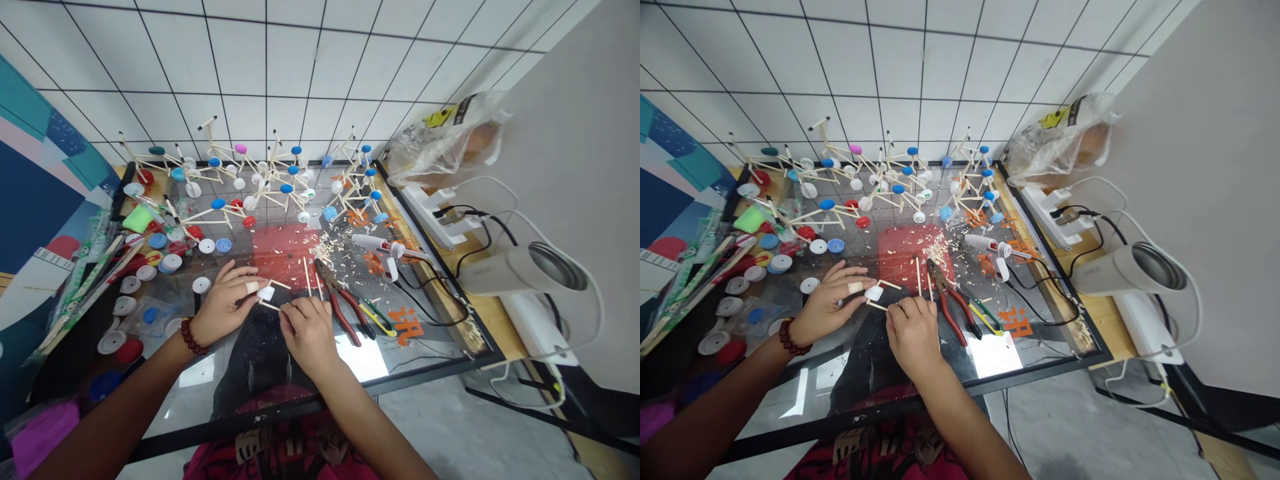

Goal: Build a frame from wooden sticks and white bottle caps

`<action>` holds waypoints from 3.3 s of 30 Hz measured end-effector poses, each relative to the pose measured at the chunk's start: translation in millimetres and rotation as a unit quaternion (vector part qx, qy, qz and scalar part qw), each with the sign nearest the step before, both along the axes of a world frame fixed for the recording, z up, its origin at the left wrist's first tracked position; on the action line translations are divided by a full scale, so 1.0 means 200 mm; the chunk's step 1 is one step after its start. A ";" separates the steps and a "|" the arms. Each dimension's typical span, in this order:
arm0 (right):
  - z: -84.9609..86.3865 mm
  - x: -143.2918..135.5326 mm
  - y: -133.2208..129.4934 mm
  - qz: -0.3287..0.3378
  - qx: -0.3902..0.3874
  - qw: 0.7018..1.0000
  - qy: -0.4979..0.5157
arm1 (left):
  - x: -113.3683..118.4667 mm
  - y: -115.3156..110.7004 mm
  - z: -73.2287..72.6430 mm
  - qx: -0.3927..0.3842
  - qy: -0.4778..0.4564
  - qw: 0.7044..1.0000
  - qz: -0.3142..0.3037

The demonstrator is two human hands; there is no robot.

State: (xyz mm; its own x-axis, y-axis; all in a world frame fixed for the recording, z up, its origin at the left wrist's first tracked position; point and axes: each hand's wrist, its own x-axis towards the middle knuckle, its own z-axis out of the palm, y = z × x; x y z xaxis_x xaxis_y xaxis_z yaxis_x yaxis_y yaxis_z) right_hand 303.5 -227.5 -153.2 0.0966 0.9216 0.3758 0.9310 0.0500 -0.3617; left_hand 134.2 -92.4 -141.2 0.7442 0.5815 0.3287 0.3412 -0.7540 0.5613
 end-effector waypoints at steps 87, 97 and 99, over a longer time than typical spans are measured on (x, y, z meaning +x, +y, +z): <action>0.04 0.04 -0.01 -0.043 0.023 0.997 0.061 | -0.01 0.00 0.01 0.005 0.011 1.000 0.010; 0.04 0.04 -0.01 -0.035 0.016 0.996 0.080 | 0.00 0.00 0.01 0.012 0.008 1.000 0.002; 0.04 0.03 0.00 -0.023 0.011 0.997 0.069 | 0.00 0.00 0.01 0.007 0.012 1.000 0.002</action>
State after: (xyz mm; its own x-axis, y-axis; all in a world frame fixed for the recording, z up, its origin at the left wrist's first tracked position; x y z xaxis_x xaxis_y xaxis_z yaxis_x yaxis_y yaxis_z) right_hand 310.5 -228.2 -145.0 0.1909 0.9071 0.3751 0.8734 0.0174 -0.4866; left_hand 133.8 -91.9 -140.1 0.7493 0.5806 0.3186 0.3579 -0.7598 0.5428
